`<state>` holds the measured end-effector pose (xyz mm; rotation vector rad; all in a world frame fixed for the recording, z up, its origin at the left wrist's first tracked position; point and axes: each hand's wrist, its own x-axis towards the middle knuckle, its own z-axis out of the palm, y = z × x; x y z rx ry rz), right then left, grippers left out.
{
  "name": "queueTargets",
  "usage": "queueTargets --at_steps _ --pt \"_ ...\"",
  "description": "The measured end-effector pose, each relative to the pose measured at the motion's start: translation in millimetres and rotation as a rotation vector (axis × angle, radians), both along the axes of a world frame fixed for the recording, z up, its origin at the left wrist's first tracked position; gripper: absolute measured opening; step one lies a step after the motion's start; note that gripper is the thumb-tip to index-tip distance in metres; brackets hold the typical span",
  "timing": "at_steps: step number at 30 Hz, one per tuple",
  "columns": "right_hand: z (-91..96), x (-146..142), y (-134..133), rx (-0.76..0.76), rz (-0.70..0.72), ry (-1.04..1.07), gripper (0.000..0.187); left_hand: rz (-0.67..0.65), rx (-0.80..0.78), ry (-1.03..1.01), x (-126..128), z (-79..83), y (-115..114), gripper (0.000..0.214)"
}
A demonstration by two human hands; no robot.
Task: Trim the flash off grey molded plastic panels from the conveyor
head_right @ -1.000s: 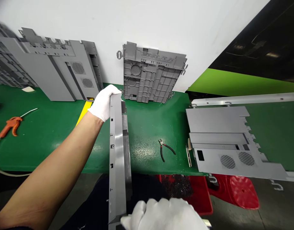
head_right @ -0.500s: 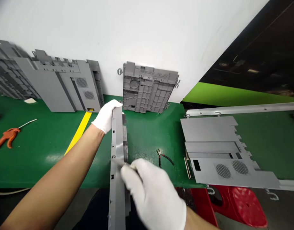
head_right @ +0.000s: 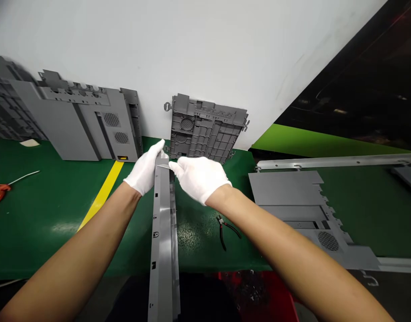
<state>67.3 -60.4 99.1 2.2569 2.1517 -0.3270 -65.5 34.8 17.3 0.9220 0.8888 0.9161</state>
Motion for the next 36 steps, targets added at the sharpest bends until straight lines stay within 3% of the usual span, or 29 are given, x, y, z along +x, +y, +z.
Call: queueTargets --at_steps 7,15,36 --pt "5.2 -14 12 -0.014 0.014 -0.183 0.065 0.004 -0.071 0.004 -6 -7.5 3 0.045" --pt "8.7 -21 9 -0.011 0.061 -0.315 0.067 0.04 -0.042 0.07 -5 -6.1 3 0.044" --pt "2.6 -14 2 0.034 0.11 -0.412 0.061 0.032 -0.006 0.06 2 -11.0 6 0.042"
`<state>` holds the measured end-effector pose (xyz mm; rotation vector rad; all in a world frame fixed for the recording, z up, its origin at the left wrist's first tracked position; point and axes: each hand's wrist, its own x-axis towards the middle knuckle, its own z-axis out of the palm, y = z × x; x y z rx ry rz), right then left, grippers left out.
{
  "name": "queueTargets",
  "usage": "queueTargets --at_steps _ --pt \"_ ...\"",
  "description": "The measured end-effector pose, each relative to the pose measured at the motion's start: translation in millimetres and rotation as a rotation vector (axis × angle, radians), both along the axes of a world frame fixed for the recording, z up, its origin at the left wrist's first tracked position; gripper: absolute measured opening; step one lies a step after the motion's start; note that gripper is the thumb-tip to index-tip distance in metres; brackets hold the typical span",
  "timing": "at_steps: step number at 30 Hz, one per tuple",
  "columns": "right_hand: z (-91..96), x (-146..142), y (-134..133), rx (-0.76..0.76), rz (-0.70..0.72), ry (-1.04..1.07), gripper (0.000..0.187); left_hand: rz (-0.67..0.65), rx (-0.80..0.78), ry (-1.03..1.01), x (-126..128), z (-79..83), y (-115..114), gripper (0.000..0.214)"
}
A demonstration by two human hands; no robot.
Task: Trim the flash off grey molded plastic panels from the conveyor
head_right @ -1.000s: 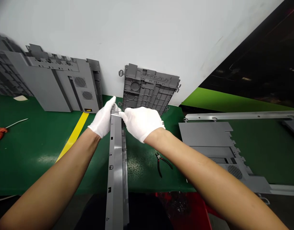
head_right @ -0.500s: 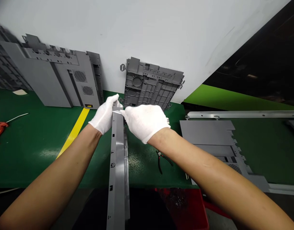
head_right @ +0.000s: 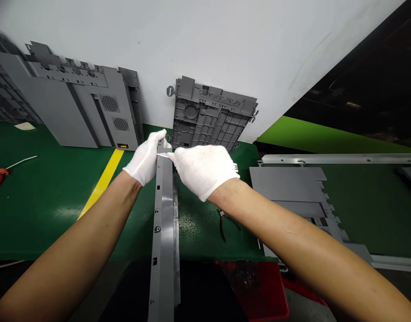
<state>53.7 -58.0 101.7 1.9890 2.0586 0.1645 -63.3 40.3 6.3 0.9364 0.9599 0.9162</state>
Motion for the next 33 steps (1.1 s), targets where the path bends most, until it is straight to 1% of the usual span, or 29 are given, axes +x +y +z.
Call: queueTargets --at_steps 10,15,21,33 --pt "-1.5 0 -3 0.032 0.014 -0.011 0.058 0.047 -0.02 0.033 3 1.1 -2 0.04" --pt "-0.9 0 -4 0.029 0.008 -0.004 0.06 0.022 -0.056 0.006 4 4.7 -4 0.04" --pt "0.1 0 -5 0.042 0.006 -0.001 0.062 0.02 -0.078 -0.023 5 4.4 -3 0.039" --pt "0.0 -2 -7 0.034 -0.011 -0.014 0.064 0.003 -0.05 -0.016 3 9.9 -5 0.035"
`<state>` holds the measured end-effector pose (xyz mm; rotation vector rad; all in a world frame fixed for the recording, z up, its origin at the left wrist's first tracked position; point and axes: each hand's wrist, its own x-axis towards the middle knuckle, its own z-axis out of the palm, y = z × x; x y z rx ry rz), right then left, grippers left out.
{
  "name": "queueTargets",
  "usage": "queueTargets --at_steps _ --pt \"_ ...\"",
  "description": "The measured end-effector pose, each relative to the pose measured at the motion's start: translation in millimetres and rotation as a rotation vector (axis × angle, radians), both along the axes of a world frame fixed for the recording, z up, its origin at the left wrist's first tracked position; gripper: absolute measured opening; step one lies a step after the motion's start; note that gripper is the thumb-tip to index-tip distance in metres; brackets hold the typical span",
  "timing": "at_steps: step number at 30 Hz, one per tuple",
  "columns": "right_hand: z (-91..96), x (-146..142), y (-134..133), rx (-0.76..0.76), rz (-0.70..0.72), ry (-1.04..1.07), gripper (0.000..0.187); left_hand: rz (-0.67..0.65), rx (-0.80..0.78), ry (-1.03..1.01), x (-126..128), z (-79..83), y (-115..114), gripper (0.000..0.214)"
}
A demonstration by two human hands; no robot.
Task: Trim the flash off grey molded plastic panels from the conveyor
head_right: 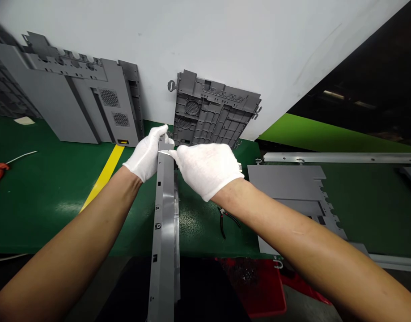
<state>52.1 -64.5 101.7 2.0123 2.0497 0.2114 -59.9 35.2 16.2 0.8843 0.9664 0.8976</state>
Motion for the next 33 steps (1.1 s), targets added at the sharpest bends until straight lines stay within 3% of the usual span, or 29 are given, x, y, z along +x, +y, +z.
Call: queueTargets --at_steps 33 --pt "-3.5 4.1 -6.8 0.028 0.028 -0.005 0.07 0.001 0.004 0.007 3.5 -1.9 0.4 0.038"
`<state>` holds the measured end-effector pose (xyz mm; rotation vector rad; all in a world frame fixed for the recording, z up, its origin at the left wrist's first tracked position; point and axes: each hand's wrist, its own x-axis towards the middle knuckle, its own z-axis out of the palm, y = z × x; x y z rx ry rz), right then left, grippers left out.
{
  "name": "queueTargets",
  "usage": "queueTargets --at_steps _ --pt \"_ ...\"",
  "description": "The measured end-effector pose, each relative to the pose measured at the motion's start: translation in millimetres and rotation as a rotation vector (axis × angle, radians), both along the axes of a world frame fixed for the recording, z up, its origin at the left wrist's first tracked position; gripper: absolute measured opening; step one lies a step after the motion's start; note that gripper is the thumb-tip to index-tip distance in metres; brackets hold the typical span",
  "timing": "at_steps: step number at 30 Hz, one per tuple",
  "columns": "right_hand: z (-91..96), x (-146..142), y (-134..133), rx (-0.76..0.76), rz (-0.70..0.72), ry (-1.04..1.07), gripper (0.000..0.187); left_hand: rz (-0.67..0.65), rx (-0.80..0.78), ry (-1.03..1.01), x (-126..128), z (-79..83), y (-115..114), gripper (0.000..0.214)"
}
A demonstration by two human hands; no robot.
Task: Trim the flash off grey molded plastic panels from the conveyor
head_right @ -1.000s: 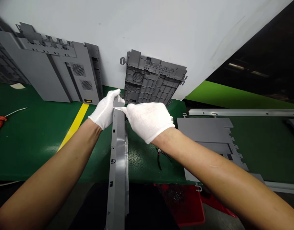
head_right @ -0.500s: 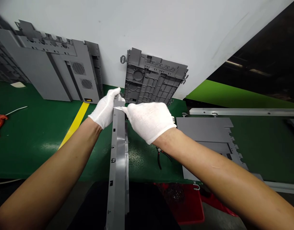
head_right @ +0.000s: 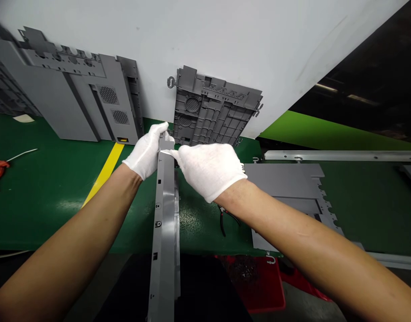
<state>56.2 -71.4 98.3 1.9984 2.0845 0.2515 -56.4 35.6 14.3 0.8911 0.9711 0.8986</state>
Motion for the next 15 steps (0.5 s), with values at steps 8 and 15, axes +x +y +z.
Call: queueTargets --at_steps 8,15 --pt "-0.2 1 0 -0.003 0.002 0.007 0.069 0.014 -0.016 0.016 0 -0.8 0 0.038" --pt "-3.6 -3 -11 0.017 0.062 0.105 0.072 0.006 -0.011 -0.03 -2 -6.7 6 0.039"
